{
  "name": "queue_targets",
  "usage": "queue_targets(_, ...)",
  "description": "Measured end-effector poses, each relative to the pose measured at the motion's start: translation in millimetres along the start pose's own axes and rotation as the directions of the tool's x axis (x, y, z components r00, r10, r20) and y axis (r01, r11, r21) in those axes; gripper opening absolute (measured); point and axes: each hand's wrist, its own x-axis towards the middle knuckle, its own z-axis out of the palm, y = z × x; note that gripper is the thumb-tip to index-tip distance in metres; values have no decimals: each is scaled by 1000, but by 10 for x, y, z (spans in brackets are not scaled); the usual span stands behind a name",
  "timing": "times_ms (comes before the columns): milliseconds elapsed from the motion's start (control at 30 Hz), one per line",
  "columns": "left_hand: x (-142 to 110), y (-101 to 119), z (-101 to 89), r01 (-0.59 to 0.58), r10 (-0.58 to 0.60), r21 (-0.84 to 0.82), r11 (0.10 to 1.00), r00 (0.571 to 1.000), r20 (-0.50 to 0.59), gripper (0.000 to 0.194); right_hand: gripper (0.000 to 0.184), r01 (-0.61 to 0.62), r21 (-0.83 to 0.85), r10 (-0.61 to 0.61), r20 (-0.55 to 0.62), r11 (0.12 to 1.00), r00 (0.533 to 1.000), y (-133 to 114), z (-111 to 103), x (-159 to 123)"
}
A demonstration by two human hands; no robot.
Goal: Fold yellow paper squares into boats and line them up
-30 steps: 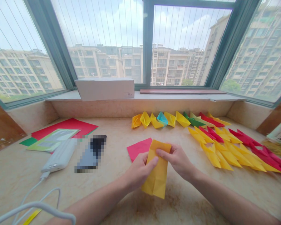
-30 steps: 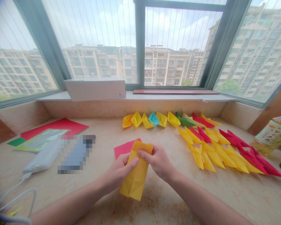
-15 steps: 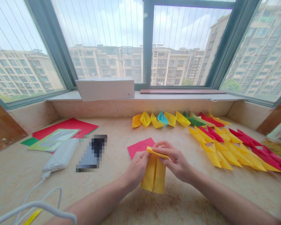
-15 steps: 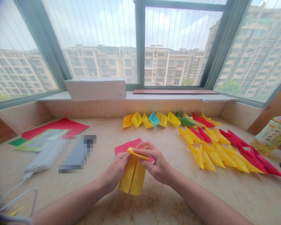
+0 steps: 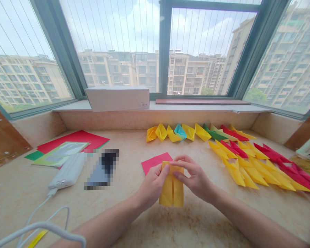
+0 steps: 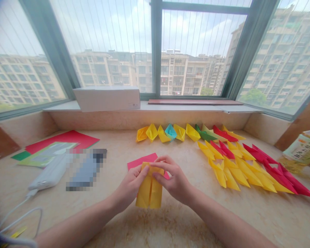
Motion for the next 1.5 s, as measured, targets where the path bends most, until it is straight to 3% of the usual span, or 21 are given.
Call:
queue_targets(100,12,-2,-6,-52,52,-6,999,999,9,40,38,-162,144,171,-52,976,984,26,-26,22)
queue_targets(200,13,5,-25,-103,102,41,994,995,22,34,41,-240,167,252,-56,956,966,67,-64,45)
queue_targets(400,42,-17,-101,-52,42,110,993,995,94,31,32,-232,113,245,-123,966,962,60,-81,59)
queue_targets(600,46,14,-105,-63,56,117,991,997,56,32,34,-300,190,297,44,935,954,-26,-77,76)
queue_targets(767,15,55,-85,-70,63,94,993,995,73,35,33,-274,96,279,-46,957,959,-25,-65,67)
queue_targets(967,41,74,-116,-138,153,254,957,987,-40,28,30,-210,-88,208,-31,974,978,-32,-55,58)
queue_targets(1067,70,83,-135,-155,207,286,946,965,-162,28,30,-251,45,249,47,967,967,-22,-51,58)
queue_targets(1167,90,109,-159,-189,270,269,944,911,-310,31,42,-348,201,303,226,916,926,-18,-49,56)
queue_targets(1267,101,127,-180,-195,279,245,950,882,-379,33,40,-409,189,343,303,893,889,-20,-51,61)
queue_targets(1367,107,121,-181,-200,267,214,956,896,-355,33,33,-390,167,363,170,906,916,-14,-78,89)
queue_targets(1500,96,111,-143,-161,180,104,982,960,-215,37,34,-345,191,367,-93,919,926,-9,-159,139)
